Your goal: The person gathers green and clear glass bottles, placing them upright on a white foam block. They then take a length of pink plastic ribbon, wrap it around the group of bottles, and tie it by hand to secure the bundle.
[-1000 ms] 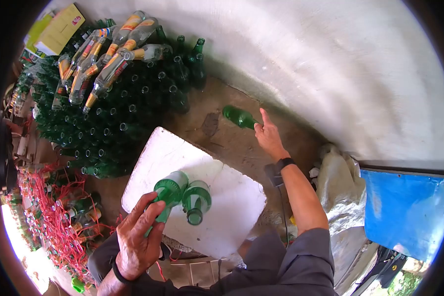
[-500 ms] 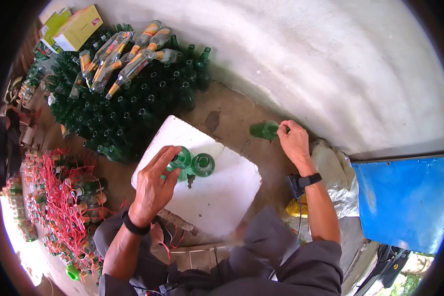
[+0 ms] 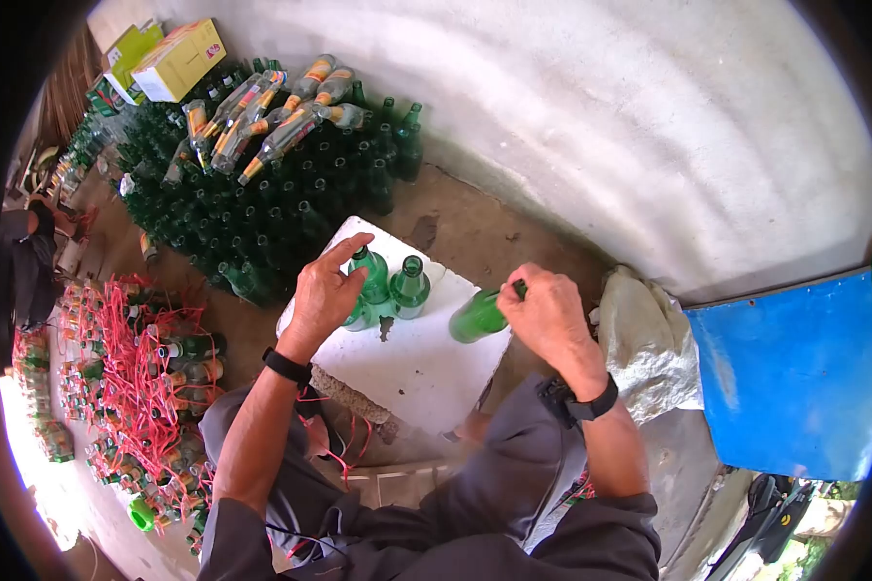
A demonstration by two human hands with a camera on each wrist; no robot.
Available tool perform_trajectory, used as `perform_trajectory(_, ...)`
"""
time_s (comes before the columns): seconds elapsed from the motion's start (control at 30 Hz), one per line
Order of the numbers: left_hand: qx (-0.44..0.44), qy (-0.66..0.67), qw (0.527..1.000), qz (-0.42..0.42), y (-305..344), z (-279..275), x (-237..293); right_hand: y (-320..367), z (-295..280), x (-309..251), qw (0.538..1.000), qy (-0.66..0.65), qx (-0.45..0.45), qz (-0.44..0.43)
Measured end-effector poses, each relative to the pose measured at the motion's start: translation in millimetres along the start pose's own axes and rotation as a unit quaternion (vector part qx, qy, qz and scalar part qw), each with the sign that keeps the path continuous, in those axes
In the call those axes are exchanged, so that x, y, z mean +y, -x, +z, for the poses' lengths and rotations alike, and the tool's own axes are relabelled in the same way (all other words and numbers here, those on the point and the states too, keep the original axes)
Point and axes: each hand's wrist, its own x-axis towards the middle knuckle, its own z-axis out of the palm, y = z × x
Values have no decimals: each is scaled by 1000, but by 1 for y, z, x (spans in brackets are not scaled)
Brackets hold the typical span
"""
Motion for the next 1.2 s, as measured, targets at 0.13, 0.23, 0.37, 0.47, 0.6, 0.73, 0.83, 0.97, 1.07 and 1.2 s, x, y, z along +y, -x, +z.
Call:
perform_trajectory(0.13, 16, 14, 999, 33, -1, 0, -6, 14, 13, -21, 999, -16, -47, -11)
perform_trajectory(0.23, -24, 2, 1000, -2, -3, -6, -1, 16, 24, -25, 997, -22, -73, -8)
perform_trajectory(0.37, -26, 5, 1000, -2, -7, -3, -3, 10, 34, -32, 996, -15, -89, -3)
perform_trajectory(0.47, -28, 1, 1000, -7, -9, -2, -5, 5, 41, -31, 995, -17, -95, 10)
perform_trajectory(0.6, -28, 9, 1000, -2, -10, -1, -6, 1, 49, -29, 994, -40, -97, 28)
perform_trajectory(0.73, -31, -9, 999, 7, -9, -3, -5, -5, 57, -23, 995, -71, -70, 25)
perform_trajectory(0.83, -26, -25, 999, -8, -8, -4, -2, -8, 58, -23, 991, -109, -63, 40)
perform_trajectory(0.97, -32, -23, 999, -20, -6, -3, -4, -8, 58, -25, 992, -82, -84, 37)
perform_trajectory(1.07, -23, -25, 999, -23, -6, -3, -2, -6, 60, -22, 993, -68, -90, 40)
perform_trajectory(1.2, -16, -28, 999, -34, -5, 0, -7, -5, 65, -11, 985, -119, -106, 68)
